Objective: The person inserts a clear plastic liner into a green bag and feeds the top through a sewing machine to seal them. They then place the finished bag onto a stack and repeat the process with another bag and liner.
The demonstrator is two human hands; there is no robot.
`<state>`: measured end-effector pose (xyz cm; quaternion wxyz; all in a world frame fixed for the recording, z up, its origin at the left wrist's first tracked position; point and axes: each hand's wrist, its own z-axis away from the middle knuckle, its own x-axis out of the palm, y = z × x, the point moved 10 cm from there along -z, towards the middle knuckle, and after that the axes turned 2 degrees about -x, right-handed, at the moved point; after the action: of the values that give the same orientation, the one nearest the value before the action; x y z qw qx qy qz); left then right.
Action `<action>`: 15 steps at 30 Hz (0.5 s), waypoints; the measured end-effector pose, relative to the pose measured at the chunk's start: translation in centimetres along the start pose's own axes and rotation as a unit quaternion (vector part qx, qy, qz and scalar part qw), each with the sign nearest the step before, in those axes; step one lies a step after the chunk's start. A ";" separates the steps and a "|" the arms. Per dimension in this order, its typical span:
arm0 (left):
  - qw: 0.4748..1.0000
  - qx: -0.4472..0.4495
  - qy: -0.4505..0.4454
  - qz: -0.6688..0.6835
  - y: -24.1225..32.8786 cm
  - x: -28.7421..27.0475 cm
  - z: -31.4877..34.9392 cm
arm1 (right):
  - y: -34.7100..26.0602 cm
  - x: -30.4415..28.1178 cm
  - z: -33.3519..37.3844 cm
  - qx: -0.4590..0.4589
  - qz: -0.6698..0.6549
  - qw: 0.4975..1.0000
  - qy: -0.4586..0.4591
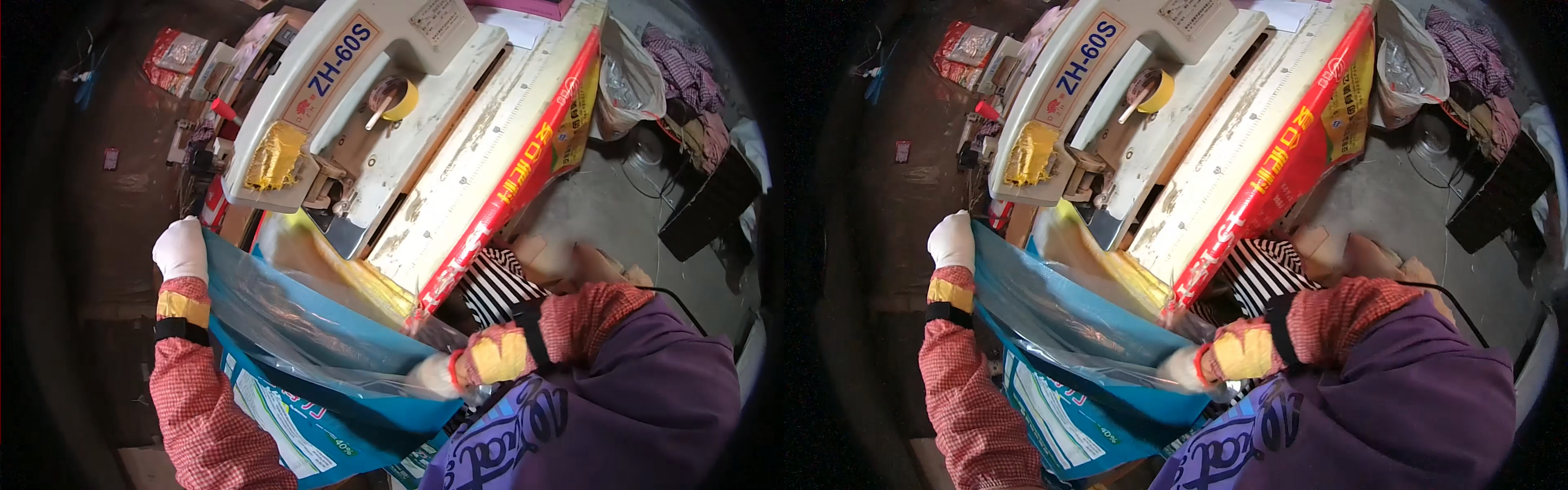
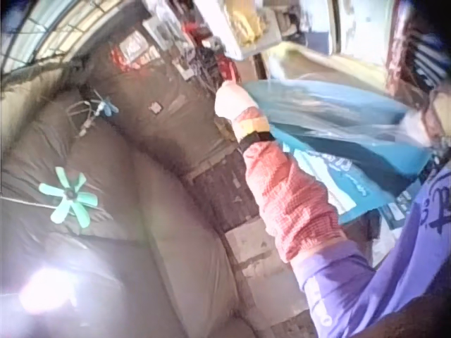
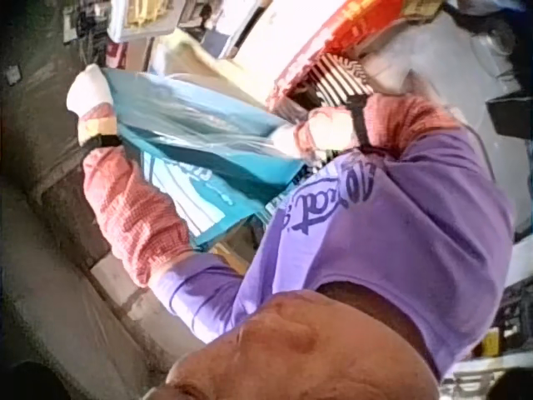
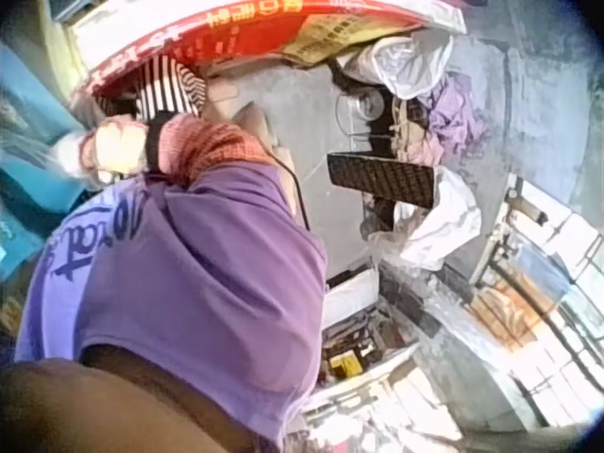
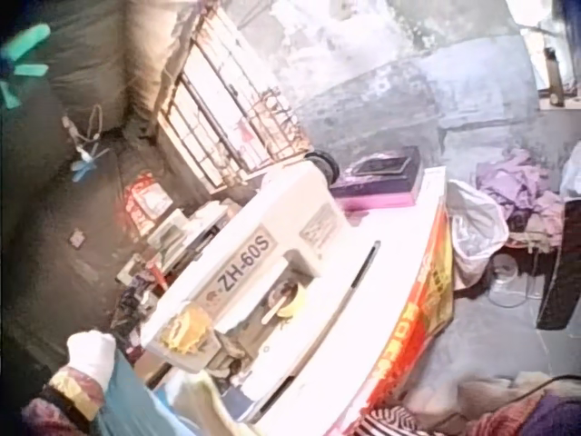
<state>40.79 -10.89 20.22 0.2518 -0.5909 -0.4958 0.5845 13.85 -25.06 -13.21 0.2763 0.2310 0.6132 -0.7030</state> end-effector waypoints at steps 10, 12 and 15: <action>0.998 0.043 0.038 -0.002 2.5 -1.8 0.6 | 5.0 -18.5 7.5 0.127 -0.131 0.902 0.391; 0.999 0.039 0.031 -0.001 2.3 -1.4 0.7 | 4.5 -17.6 6.6 0.092 -0.200 0.918 0.330; 0.999 0.037 0.033 -0.005 2.0 -1.1 0.8 | 1.4 -19.2 8.3 -0.043 -0.169 0.874 0.454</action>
<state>40.77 -12.86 18.84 0.2924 -0.5976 -0.4682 0.5815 29.14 -31.34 -0.28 -0.1459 0.4060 0.7304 -0.5295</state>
